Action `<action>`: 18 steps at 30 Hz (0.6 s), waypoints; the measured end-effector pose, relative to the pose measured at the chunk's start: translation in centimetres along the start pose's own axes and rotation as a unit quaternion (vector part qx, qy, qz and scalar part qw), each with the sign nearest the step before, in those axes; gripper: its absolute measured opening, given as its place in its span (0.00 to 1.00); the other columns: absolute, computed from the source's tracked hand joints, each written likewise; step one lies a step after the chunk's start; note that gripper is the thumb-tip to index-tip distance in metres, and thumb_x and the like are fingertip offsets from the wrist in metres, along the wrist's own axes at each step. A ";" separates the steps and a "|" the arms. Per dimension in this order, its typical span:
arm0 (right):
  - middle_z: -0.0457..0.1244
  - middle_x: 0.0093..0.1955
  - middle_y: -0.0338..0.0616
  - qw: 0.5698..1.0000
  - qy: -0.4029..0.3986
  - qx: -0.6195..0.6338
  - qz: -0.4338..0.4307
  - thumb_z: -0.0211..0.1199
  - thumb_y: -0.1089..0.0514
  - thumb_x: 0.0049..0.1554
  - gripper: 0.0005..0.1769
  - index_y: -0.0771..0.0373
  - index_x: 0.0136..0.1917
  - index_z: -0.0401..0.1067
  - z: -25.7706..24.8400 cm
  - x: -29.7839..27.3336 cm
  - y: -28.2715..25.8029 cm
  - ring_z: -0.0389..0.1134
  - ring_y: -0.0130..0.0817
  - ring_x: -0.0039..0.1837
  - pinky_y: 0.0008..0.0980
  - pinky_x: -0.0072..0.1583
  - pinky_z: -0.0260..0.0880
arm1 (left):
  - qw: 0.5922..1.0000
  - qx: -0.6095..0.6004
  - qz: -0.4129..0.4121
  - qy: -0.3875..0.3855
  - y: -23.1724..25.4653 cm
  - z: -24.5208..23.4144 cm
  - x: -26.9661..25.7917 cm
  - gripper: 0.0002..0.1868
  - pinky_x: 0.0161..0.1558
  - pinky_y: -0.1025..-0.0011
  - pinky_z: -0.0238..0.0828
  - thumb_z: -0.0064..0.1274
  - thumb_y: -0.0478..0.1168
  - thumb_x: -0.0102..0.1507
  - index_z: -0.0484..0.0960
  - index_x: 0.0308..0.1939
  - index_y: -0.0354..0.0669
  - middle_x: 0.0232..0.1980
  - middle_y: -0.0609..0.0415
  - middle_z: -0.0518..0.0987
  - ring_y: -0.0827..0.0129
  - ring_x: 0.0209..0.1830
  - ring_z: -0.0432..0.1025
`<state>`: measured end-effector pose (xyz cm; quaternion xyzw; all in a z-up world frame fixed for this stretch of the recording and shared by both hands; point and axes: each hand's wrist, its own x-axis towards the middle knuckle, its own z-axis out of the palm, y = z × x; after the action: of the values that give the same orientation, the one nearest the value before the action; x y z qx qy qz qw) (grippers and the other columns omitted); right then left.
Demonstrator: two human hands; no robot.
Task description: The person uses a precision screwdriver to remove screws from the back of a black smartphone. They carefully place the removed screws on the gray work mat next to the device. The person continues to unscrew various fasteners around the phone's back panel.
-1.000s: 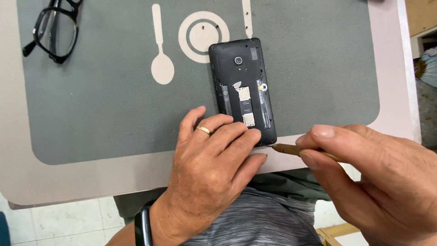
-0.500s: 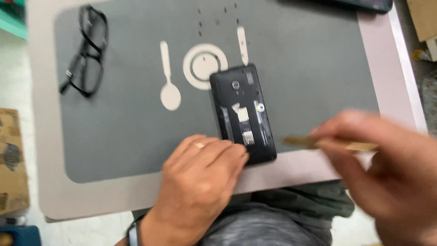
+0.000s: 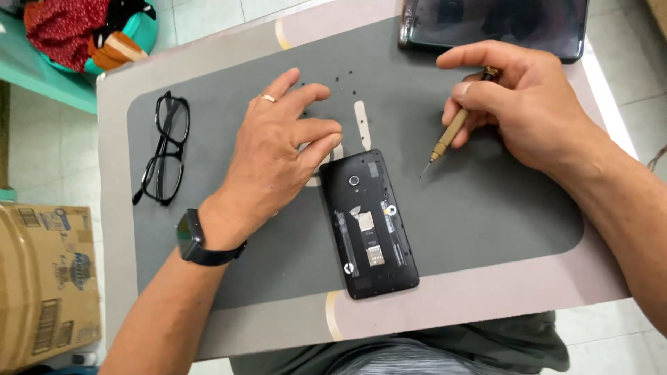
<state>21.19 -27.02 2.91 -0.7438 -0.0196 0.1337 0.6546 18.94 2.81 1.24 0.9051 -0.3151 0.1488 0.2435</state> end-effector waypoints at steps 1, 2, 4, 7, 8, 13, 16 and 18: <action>0.65 0.38 0.57 1.000 0.005 0.006 0.002 0.55 0.68 0.62 0.19 0.67 0.66 0.69 0.0 -0.2 -0.2 0.68 0.45 0.34 0.32 0.41 0.75 | 1.000 0.000 0.004 -0.007 0.2 0.1 0.2 0.07 0.65 0.48 0.60 0.58 0.38 0.68 0.86 0.35 0.52 0.55 0.54 0.77 0.41 0.66 0.68; 0.66 0.37 0.57 1.000 0.007 -0.004 0.013 0.54 0.68 0.61 0.19 0.67 0.65 0.70 0.0 -0.3 -0.4 0.68 0.44 0.33 0.32 0.41 0.74 | 1.000 0.002 -0.012 -0.025 0.4 0.1 0.5 0.07 0.63 0.46 0.58 0.58 0.39 0.68 0.86 0.34 0.54 0.57 0.54 0.77 0.39 0.70 0.63; 0.67 0.37 0.57 1.000 0.012 -0.015 0.025 0.54 0.69 0.60 0.19 0.66 0.64 0.71 -0.1 -0.4 -0.7 0.68 0.44 0.32 0.32 0.41 0.74 | 0.999 0.003 -0.025 -0.044 0.6 0.5 0.8 0.08 0.62 0.44 0.56 0.57 0.40 0.68 0.85 0.33 0.55 0.59 0.54 0.76 0.36 0.74 0.59; 0.67 0.36 0.57 1.000 -0.003 -0.011 0.024 0.55 0.69 0.59 0.19 0.67 0.63 0.72 0.0 -0.1 -0.7 0.67 0.42 0.30 0.30 0.40 0.74 | 0.999 0.027 0.001 -0.043 0.4 1.2 0.6 0.05 0.61 0.42 0.56 0.59 0.40 0.67 0.88 0.36 0.53 0.59 0.52 0.75 0.32 0.74 0.57; 0.67 0.36 0.58 1.000 -0.008 -0.016 0.022 0.55 0.69 0.60 0.19 0.67 0.64 0.72 0.0 -0.1 -0.7 0.67 0.43 0.30 0.30 0.40 0.73 | 0.999 0.041 0.009 -0.031 0.3 1.3 0.5 0.04 0.62 0.41 0.55 0.61 0.39 0.67 0.88 0.37 0.52 0.60 0.51 0.76 0.32 0.74 0.57; 0.68 0.36 0.59 0.999 -0.015 -0.035 0.021 0.54 0.69 0.61 0.19 0.68 0.64 0.72 0.1 -0.2 -1.0 0.67 0.45 0.30 0.32 0.40 0.73 | 0.997 0.067 0.031 -0.019 0.2 1.2 0.4 0.02 0.61 0.40 0.56 0.64 0.38 0.66 0.88 0.37 0.51 0.59 0.49 0.77 0.31 0.72 0.59; 0.68 0.36 0.59 0.999 -0.013 -0.041 0.033 0.54 0.69 0.60 0.19 0.67 0.64 0.72 0.1 -0.1 -1.1 0.67 0.45 0.30 0.31 0.40 0.72 | 0.995 0.087 0.034 -0.022 0.2 1.2 0.5 0.01 0.62 0.42 0.57 0.65 0.39 0.65 0.88 0.38 0.52 0.59 0.50 0.77 0.31 0.71 0.60; 0.68 0.36 0.59 0.999 -0.025 -0.044 0.015 0.53 0.70 0.59 0.20 0.68 0.64 0.72 0.1 -0.1 -1.0 0.68 0.44 0.30 0.32 0.40 0.75 | 0.997 0.071 0.025 -0.025 0.2 1.2 0.5 0.02 0.62 0.42 0.57 0.64 0.39 0.65 0.87 0.39 0.48 0.59 0.51 0.77 0.32 0.72 0.59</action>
<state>21.20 -26.85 3.87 -0.7683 -0.0306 0.1615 0.6187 19.36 1.81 0.55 0.9155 -0.3320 0.1539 0.1674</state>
